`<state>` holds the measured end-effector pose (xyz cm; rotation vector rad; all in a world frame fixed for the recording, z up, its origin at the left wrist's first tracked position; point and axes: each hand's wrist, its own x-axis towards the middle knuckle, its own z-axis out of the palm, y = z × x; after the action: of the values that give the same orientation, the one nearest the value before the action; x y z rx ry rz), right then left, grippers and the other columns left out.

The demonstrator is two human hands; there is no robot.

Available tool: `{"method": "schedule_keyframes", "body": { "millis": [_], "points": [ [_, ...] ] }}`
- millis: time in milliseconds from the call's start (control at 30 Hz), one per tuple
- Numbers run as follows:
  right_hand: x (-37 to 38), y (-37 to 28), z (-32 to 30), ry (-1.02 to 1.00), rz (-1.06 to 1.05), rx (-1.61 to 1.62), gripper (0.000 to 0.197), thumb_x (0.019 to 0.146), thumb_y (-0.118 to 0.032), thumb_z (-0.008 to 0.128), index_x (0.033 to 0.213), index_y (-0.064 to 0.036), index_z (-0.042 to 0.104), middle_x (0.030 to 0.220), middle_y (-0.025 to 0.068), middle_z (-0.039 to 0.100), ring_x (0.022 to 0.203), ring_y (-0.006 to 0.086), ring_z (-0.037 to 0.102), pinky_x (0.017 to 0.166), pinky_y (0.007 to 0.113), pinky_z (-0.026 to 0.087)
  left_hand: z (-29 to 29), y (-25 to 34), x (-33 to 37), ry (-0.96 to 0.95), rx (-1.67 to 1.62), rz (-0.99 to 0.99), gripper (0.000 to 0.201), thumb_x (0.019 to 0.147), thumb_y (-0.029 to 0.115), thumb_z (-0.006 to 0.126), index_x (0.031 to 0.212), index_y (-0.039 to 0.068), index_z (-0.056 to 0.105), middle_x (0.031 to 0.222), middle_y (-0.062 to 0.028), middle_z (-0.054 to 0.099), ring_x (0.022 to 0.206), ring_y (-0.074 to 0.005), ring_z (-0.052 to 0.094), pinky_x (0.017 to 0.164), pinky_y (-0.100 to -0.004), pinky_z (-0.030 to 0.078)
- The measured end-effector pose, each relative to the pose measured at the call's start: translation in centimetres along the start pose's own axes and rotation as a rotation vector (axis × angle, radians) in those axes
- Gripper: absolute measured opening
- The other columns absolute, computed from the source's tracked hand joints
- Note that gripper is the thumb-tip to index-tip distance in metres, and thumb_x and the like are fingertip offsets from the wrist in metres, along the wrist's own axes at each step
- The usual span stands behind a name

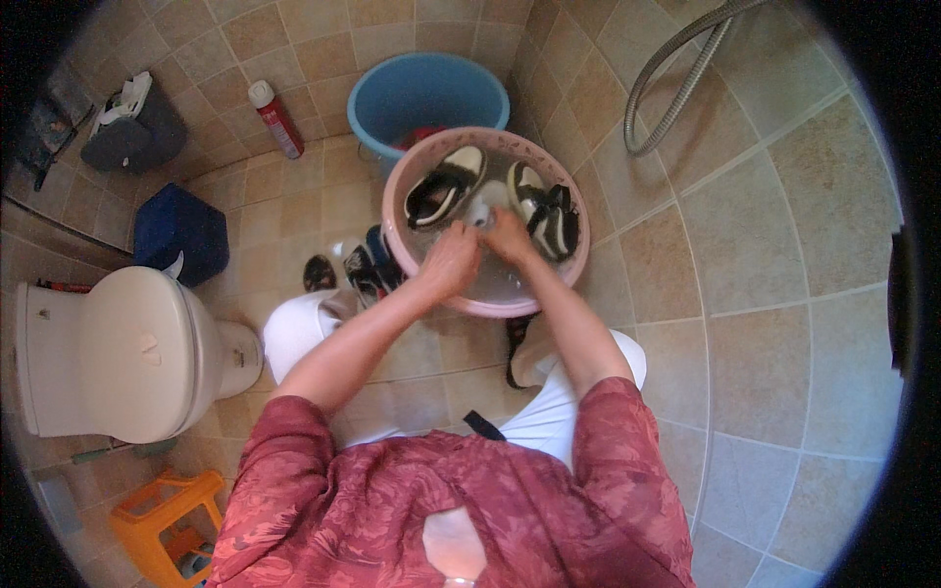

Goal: The person washes shoes in a basin of water using a brush. They scrub the exterior, soles, and interiors of the shoes by hand before placing them aside.

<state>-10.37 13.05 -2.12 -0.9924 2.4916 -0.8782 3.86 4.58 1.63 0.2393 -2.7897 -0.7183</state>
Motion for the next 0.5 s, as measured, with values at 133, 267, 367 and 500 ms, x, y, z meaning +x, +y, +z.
{"method": "schedule_keyframes", "body": {
  "millis": [133, 267, 367, 500],
  "points": [
    [0.4, -0.5, -1.8, -0.159, 0.048, 0.277, 0.048, 0.064, -0.016, 0.077, 0.105, 0.0025, 0.059, 0.094, 0.0145, 0.065, 0.084, 0.0238, 0.062, 0.073, 0.035, 0.048, 1.2, -1.7, 1.6, -0.054, -0.123, -0.230, 0.051, 0.079, 0.033, 0.064, 0.113, -0.001, 0.045, 0.105, -0.0272, 0.053, 0.097, -0.0418, 0.053, 0.083, -0.0461, 0.043],
    [0.1, -1.3, -3.4, -0.229, 0.155, 0.428, 0.045, 0.068, -0.013, 0.073, 0.108, 0.0009, 0.059, 0.096, 0.0118, 0.064, 0.081, 0.0187, 0.061, 0.065, 0.032, 0.050, 1.6, -1.3, 2.1, -0.169, -0.010, -0.301, 0.061, 0.074, 0.037, 0.069, 0.114, -0.001, 0.043, 0.105, -0.0277, 0.055, 0.100, -0.0418, 0.054, 0.084, -0.0448, 0.044],
    [0.0, -2.3, -4.6, -0.302, 0.170, 0.574, 0.045, 0.071, -0.010, 0.068, 0.114, -0.0003, 0.057, 0.098, 0.0096, 0.064, 0.077, 0.0165, 0.060, 0.059, 0.028, 0.049, 1.4, -2.3, 2.7, -0.236, -0.060, -0.313, 0.059, 0.074, 0.034, 0.070, 0.114, -0.001, 0.044, 0.103, -0.0267, 0.057, 0.100, -0.0402, 0.055, 0.083, -0.0432, 0.045],
    [0.0, -2.2, -5.8, -0.356, 0.199, 0.642, 0.050, 0.072, -0.010, 0.064, 0.119, 0.0029, 0.053, 0.100, 0.0125, 0.061, 0.081, 0.0171, 0.059, 0.063, 0.028, 0.050, 1.0, -3.3, 3.1, -0.168, -0.363, -0.288, 0.056, 0.075, 0.029, 0.070, 0.114, -0.002, 0.047, 0.103, -0.0257, 0.058, 0.099, -0.0376, 0.056, 0.084, -0.0411, 0.044]
  ]
}}
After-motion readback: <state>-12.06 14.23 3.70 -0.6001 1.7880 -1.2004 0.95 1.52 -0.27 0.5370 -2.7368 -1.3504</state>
